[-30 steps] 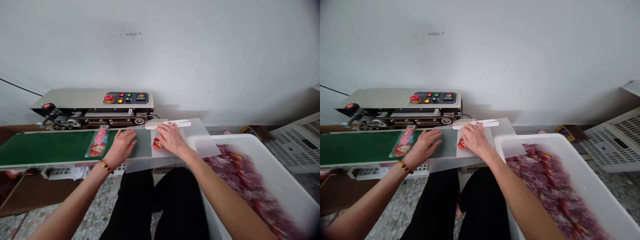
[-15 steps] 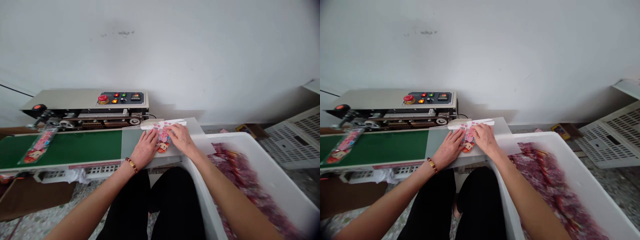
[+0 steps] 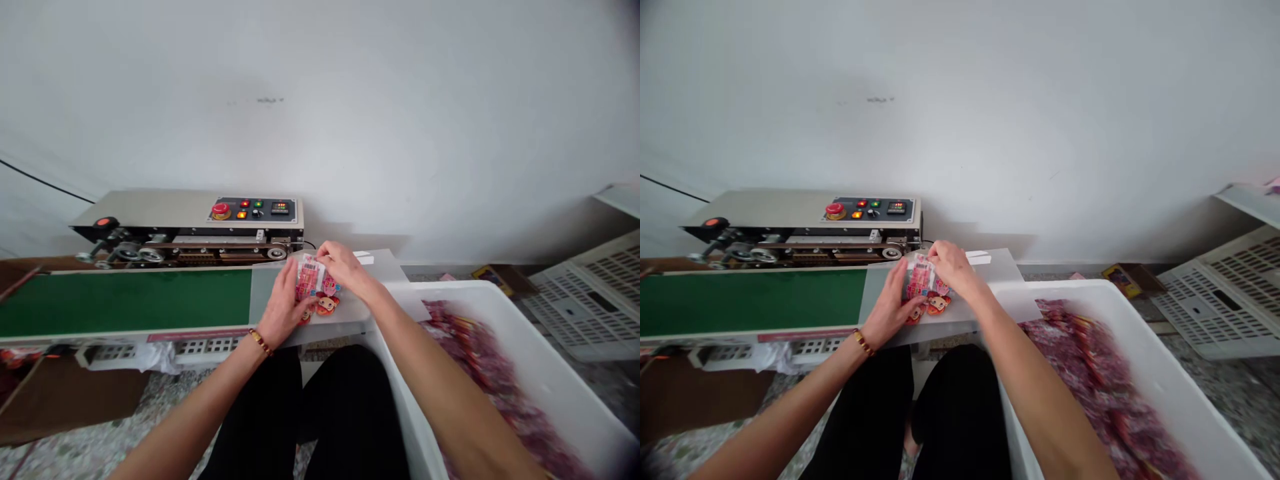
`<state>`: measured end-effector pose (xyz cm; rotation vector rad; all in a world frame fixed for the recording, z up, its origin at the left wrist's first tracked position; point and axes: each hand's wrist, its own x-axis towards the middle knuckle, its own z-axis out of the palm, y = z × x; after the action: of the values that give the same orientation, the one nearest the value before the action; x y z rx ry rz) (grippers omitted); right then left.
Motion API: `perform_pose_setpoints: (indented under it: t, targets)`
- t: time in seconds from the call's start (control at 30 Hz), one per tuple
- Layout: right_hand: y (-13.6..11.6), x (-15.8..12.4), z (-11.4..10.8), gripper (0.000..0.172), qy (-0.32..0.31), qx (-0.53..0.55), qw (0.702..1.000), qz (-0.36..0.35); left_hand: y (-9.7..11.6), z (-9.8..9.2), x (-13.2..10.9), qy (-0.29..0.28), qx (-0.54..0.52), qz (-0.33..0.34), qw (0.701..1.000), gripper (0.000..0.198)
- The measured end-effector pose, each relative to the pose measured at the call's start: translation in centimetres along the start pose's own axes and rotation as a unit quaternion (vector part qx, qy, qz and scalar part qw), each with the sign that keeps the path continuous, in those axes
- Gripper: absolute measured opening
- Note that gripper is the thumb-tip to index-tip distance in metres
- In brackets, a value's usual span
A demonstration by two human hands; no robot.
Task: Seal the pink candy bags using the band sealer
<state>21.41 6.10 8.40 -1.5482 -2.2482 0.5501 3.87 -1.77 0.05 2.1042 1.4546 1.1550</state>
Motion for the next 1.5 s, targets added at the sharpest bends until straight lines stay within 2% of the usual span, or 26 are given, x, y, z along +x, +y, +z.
perform_pose_setpoints:
  t: [0.1, 0.2, 0.43, 0.53, 0.63, 0.73, 0.8, 0.9, 0.97, 1.07, 1.17, 1.23, 1.33, 1.5]
  targets:
    - [-1.8, -2.2, -2.0, 0.01, 0.037, 0.136, 0.988, -0.062, 1.0, -1.9, 0.3, 0.062, -0.084, -0.045, 0.993, 0.056]
    - [-3.5, -3.3, -2.9, 0.01, 0.031, 0.167, 0.982, -0.085, 1.9, -3.2, 1.0, 0.07, -0.172, -0.083, 0.979, 0.035]
    - [-4.8, -2.9, -3.9, 0.01, 0.05, 0.178, 0.978, -0.099, 3.6, -5.2, 2.9, 0.041, -0.256, -0.085, 0.962, 0.029]
    - [-5.0, -2.8, -4.2, 0.009, 0.059, 0.212, 0.971, -0.09, 3.9, -5.9, 3.2, 0.065, -0.276, -0.12, 0.951, 0.031]
    - [-4.9, -2.6, -3.9, 0.008, 0.067, 0.283, 0.953, -0.081, 3.9, -6.0, 3.2, 0.084, -0.28, -0.134, 0.947, 0.032]
    - [-4.5, -2.3, -3.4, 0.008, 0.073, 0.29, 0.951, -0.075, 3.9, -5.9, 3.2, 0.067, -0.267, -0.131, 0.952, 0.03]
    - [-4.0, -2.2, -3.1, 0.01, 0.092, 0.304, 0.946, -0.06, 3.8, -5.9, 3.3, 0.078, -0.28, -0.146, 0.946, 0.031]
    - [-3.6, -2.5, -2.7, 0.02, 0.065, 0.371, 0.925, -0.051, 4.1, -5.9, 3.4, 0.085, -0.299, -0.16, 0.937, 0.034]
    - [-3.6, -2.9, -2.4, 0.021, 0.049, 0.349, 0.934, -0.057, 4.4, -5.9, 3.3, 0.081, -0.301, -0.16, 0.936, 0.035]
    - [-4.1, -3.5, -1.9, 0.016, 0.102, 0.25, 0.962, -0.045, 4.9, -5.6, 2.9, 0.065, -0.291, -0.153, 0.942, 0.034]
    - [-4.6, -3.7, -1.8, 0.016, 0.067, 0.204, 0.972, -0.091, 5.0, -5.2, 2.7, 0.059, -0.274, -0.158, 0.947, 0.03]
    - [-4.6, -3.7, -2.1, 0.015, 0.049, 0.203, 0.973, -0.096, 4.7, -5.0, 2.7, 0.077, -0.262, -0.161, 0.948, 0.029]
    - [-4.3, -3.5, -2.6, 0.015, 0.064, 0.218, 0.972, -0.057, 4.4, -4.9, 2.9, 0.093, -0.263, -0.159, 0.947, 0.028]
    - [-3.8, -3.2, -2.4, 0.014, 0.044, 0.292, 0.955, -0.022, 4.4, -5.5, 2.9, 0.066, -0.328, -0.17, 0.927, 0.03]
